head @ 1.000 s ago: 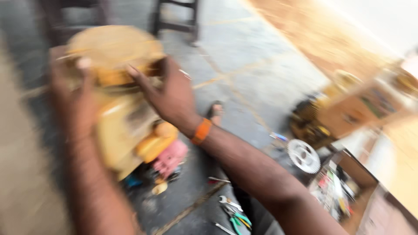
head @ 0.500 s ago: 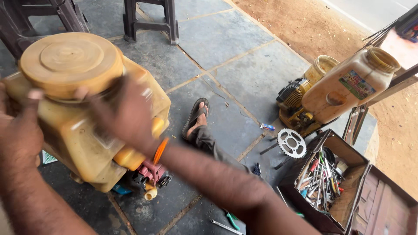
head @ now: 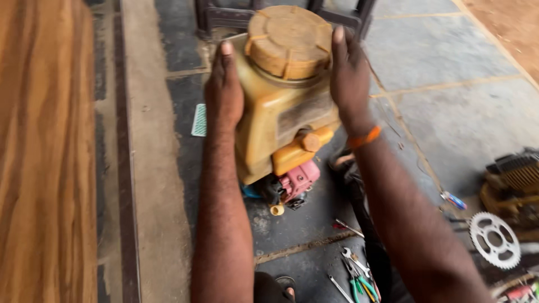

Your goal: The person sits on the ground next to a small engine and first works on the engine's upper section, then wipes metal rods and shafts with a red cloth, picking tools and parts from an open toolbox beside them. They handle pliers, a socket wrench and other hand tools while cleaning the parts.

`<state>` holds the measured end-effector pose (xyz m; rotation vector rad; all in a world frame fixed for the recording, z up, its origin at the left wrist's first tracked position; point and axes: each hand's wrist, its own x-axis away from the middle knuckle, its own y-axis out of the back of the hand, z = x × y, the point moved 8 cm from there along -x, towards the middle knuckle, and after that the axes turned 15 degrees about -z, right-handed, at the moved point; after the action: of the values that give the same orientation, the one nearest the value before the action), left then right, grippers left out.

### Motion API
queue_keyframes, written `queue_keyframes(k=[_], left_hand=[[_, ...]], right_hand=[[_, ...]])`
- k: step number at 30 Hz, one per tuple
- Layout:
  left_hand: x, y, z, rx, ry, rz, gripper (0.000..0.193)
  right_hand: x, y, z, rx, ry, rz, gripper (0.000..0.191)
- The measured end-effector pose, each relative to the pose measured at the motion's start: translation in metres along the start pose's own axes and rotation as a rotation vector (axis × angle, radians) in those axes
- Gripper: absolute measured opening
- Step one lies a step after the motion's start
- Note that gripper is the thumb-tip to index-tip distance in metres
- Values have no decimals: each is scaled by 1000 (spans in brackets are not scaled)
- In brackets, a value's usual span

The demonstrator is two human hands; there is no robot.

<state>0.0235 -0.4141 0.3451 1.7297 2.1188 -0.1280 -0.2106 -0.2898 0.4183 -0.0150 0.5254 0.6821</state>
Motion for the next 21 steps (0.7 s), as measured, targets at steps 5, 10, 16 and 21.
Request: queue_keyframes(k=[5, 10, 16, 21], left_hand=[[-7, 31, -20, 184, 130, 97, 99], [2, 20, -17, 29, 201, 203, 114], [-4, 19, -33, -106, 9, 97, 116], [-1, 25, -25, 54, 154, 167, 124]], right_hand=[[200, -29, 139, 64, 726, 462, 38], [39, 15, 25, 149, 431, -39, 35], [39, -14, 29, 115, 337, -65, 48], [147, -25, 88, 223, 503, 354, 66]])
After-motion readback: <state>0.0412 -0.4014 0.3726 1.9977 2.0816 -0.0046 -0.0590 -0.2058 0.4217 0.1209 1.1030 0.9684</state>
